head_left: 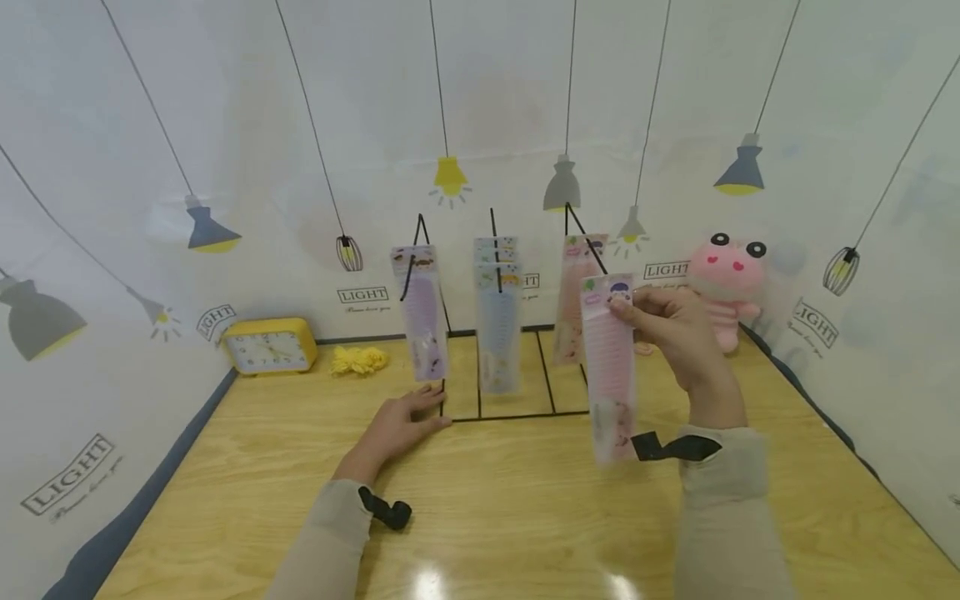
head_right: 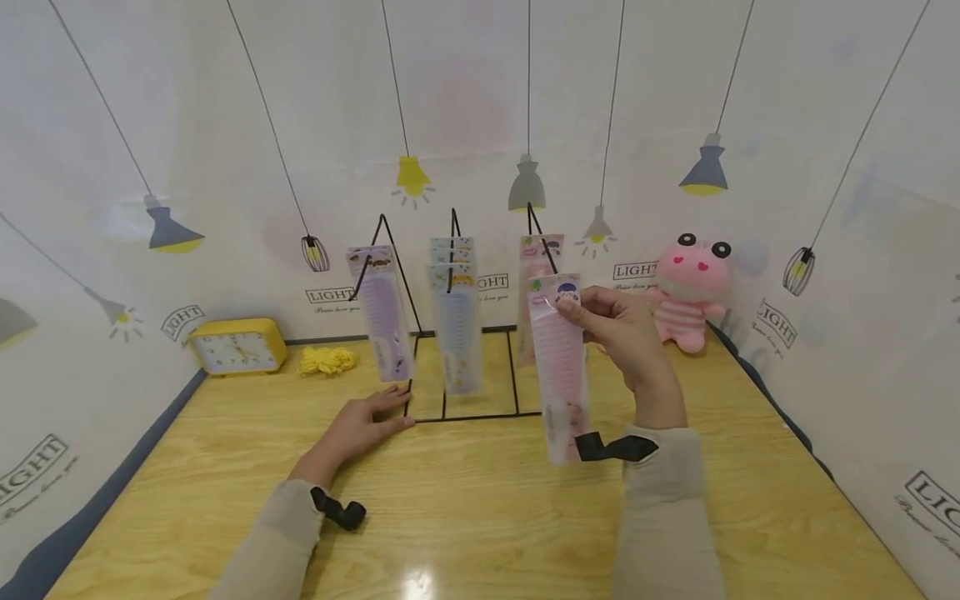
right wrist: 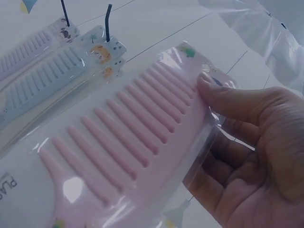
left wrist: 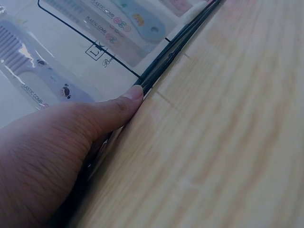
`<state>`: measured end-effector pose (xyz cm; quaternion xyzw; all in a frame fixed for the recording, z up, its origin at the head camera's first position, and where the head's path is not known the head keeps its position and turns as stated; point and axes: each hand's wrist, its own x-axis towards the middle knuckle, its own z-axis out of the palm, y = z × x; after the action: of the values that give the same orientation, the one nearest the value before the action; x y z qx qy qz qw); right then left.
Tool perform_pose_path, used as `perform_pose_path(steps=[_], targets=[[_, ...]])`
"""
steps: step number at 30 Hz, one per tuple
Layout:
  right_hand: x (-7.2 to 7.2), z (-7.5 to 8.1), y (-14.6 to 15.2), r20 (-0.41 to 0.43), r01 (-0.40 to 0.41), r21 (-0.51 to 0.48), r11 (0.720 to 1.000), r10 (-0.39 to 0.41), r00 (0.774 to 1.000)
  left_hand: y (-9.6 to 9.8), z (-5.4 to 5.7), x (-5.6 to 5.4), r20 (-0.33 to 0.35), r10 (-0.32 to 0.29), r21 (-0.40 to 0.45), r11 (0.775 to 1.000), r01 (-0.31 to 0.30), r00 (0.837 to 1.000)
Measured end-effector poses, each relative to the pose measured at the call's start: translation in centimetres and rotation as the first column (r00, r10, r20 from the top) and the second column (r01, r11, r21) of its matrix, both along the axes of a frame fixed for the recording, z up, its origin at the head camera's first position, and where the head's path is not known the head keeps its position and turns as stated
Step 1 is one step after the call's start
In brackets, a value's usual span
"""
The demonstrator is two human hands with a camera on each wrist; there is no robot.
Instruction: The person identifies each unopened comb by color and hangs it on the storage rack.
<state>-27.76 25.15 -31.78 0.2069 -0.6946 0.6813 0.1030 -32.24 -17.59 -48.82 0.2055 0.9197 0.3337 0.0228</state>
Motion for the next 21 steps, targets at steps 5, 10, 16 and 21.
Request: perform_pose_path(steps=[5, 10, 16, 21], targets=[[-0.1, -0.3, 0.3, 0.009, -0.026, -0.023, 0.999, 0.026, 1.0, 0.0, -0.1, 0.1, 0.004, 0.002, 0.002, 1.0, -0.002, 1.0], [-0.5, -0.6, 0.6, 0.006, -0.045, -0.02, 0.999, 0.045, 0.999, 0.0, -0.1, 0.0, -0.001, 0.006, 0.006, 1.0, -0.006, 1.0], [-0.8, -0.9, 0.5, 0.001, -0.025, -0.016, 1.0, 0.025, 1.0, -0.1, -0.2, 0.0, -0.001, 0.006, 0.011, 1.0, -0.006, 1.0], [-1.0, -1.2, 0.4, -0.017, -0.024, -0.029, 0.999, 0.024, 1.0, -0.1, -0.2, -0.1, -0.007, 0.003, 0.008, 1.0, -0.003, 1.0]])
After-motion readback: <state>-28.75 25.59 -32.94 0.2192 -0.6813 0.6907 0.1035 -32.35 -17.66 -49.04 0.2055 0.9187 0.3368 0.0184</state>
